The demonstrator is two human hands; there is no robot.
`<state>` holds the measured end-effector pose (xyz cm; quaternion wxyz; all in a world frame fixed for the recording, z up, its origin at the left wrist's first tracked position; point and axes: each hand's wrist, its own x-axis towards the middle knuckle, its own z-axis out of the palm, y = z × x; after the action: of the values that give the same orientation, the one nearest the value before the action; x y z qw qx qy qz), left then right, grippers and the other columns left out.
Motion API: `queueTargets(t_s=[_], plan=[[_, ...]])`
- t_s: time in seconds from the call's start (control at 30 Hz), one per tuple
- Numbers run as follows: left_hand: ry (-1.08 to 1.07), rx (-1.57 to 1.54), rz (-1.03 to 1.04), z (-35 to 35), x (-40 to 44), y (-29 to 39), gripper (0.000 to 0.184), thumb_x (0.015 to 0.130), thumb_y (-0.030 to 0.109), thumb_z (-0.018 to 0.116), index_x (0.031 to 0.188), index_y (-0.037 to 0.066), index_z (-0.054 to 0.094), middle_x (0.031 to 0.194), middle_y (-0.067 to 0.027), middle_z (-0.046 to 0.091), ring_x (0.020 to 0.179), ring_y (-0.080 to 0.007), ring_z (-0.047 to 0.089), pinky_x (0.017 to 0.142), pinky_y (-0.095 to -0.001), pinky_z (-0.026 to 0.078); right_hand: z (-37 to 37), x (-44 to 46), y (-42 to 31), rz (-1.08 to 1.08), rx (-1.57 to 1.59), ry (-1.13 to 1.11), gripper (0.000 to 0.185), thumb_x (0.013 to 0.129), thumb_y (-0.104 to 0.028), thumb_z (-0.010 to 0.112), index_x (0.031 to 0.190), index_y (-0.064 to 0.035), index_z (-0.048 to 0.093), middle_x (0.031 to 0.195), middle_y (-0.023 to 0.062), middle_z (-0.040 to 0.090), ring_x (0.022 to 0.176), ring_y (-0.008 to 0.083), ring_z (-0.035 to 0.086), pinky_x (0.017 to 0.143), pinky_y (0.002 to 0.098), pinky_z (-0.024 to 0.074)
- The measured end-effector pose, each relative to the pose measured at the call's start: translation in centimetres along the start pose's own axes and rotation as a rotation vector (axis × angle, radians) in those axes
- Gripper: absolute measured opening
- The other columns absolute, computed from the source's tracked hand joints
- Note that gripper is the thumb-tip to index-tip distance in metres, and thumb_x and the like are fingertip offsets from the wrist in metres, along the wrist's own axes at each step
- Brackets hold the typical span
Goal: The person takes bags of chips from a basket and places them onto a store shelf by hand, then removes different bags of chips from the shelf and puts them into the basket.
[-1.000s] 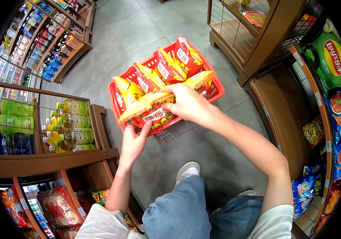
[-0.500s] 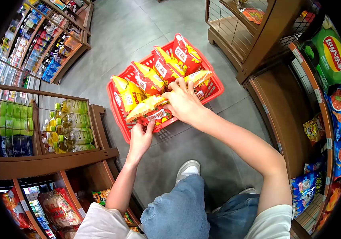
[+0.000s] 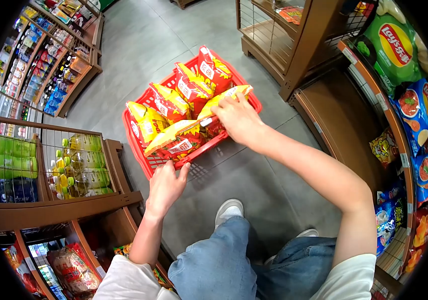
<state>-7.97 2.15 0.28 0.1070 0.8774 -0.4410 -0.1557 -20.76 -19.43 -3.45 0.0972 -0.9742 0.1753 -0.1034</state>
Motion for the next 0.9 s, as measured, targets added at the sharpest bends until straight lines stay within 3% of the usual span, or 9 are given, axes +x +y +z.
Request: queueTargets(t_s=[0.1, 0.2, 0.23, 0.37, 0.53, 0.57, 0.67, 0.73, 0.9], plan=[[-0.054, 0.014, 0.013, -0.2, 0.4, 1.7, 0.042, 0.088, 0.031, 0.064, 0.082, -0.010, 0.064, 0.083, -0.0305, 0.066, 0.082, -0.0441, 0.065, 0.073, -0.0500, 0.054, -0.3, -0.4, 2.3, 0.065, -0.047, 0.020, 0.042, 0.078, -0.006, 0.068, 0.119, -0.0040, 0.056, 0.111, 0.0138, 0.062, 0.112, 0.0303, 0.056, 0.102, 0.0407, 0.0397], [-0.046, 0.009, 0.110, 1.3, 1.9, 0.8, 0.048, 0.089, 0.035, 0.062, 0.087, -0.013, 0.061, 0.081, -0.0340, 0.064, 0.082, -0.0470, 0.064, 0.077, -0.0511, 0.052, -1.3, -2.0, 2.5, 0.028, 0.127, 0.150, 0.039, 0.082, -0.010, 0.064, 0.118, 0.0008, 0.057, 0.116, 0.0182, 0.060, 0.120, 0.0327, 0.051, 0.105, 0.0467, 0.0377], [-0.080, -0.021, 0.048, 0.5, 2.4, 1.7, 0.048, 0.090, 0.033, 0.061, 0.086, -0.014, 0.062, 0.080, -0.0347, 0.063, 0.080, -0.0465, 0.065, 0.077, -0.0506, 0.052, -1.4, -2.6, 2.4, 0.031, 0.124, 0.155, 0.039, 0.082, -0.010, 0.064, 0.118, 0.0008, 0.057, 0.116, 0.0182, 0.060, 0.120, 0.0327, 0.051, 0.105, 0.0467, 0.0377], [-0.104, -0.241, 0.184, 1.4, 4.0, 1.9, 0.039, 0.091, 0.030, 0.060, 0.092, -0.009, 0.063, 0.083, -0.0303, 0.065, 0.084, -0.0430, 0.065, 0.076, -0.0479, 0.052, -2.8, -5.9, 2.1, -0.025, 0.075, 0.172, 0.050, 0.082, -0.012, 0.068, 0.126, -0.0006, 0.048, 0.130, 0.0186, 0.051, 0.127, 0.0352, 0.046, 0.110, 0.0466, 0.0344], [-0.036, 0.031, 0.300, 1.8, 3.6, 5.4, 0.035, 0.090, 0.027, 0.062, 0.101, -0.007, 0.063, 0.087, -0.0261, 0.066, 0.087, -0.0398, 0.066, 0.077, -0.0466, 0.052, -3.7, -12.3, 2.6, -0.002, 0.133, 0.044, 0.046, 0.084, -0.014, 0.066, 0.124, -0.0008, 0.048, 0.126, 0.0191, 0.050, 0.126, 0.0354, 0.045, 0.109, 0.0490, 0.0350], [0.061, -0.081, 0.388, 2.2, 3.4, 6.2, 0.032, 0.089, 0.024, 0.063, 0.102, -0.006, 0.064, 0.089, -0.0246, 0.067, 0.087, -0.0389, 0.066, 0.076, -0.0453, 0.052, -3.8, -13.5, 2.7, 0.001, 0.145, 0.127, 0.039, 0.083, -0.013, 0.067, 0.118, -0.0018, 0.052, 0.119, 0.0174, 0.055, 0.116, 0.0351, 0.052, 0.102, 0.0469, 0.0413], [0.051, -0.277, 0.567, 2.0, 3.4, 10.4, 0.027, 0.089, 0.020, 0.064, 0.099, -0.005, 0.064, 0.090, -0.0228, 0.068, 0.084, -0.0362, 0.068, 0.073, -0.0416, 0.054, -4.5, -16.4, 3.4, 0.129, 0.234, 0.222, 0.032, 0.083, -0.012, 0.069, 0.111, -0.0025, 0.057, 0.110, 0.0155, 0.062, 0.105, 0.0341, 0.059, 0.093, 0.0431, 0.0470], [0.040, -0.406, 0.650, 2.4, 3.7, 13.4, 0.021, 0.090, 0.014, 0.065, 0.097, -0.005, 0.064, 0.083, -0.0192, 0.069, 0.072, -0.0259, 0.069, 0.065, -0.0336, 0.054, -5.1, -17.6, 3.9, 0.168, 0.243, 0.322, 0.027, 0.082, -0.010, 0.069, 0.106, -0.0025, 0.059, 0.103, 0.0147, 0.063, 0.099, 0.0335, 0.061, 0.087, 0.0418, 0.0485], [0.038, -0.574, 0.785, 3.3, 3.8, 19.6, 0.016, 0.090, 0.011, 0.064, 0.096, -0.004, 0.065, 0.081, -0.0125, 0.070, 0.067, -0.0175, 0.067, 0.062, -0.0298, 0.053, -7.8, -20.0, 4.0, 0.249, 0.303, 0.588, 0.014, 0.082, -0.005, 0.069, 0.093, -0.0021, 0.063, 0.091, 0.0131, 0.066, 0.086, 0.0307, 0.063, 0.076, 0.0380, 0.0510]])
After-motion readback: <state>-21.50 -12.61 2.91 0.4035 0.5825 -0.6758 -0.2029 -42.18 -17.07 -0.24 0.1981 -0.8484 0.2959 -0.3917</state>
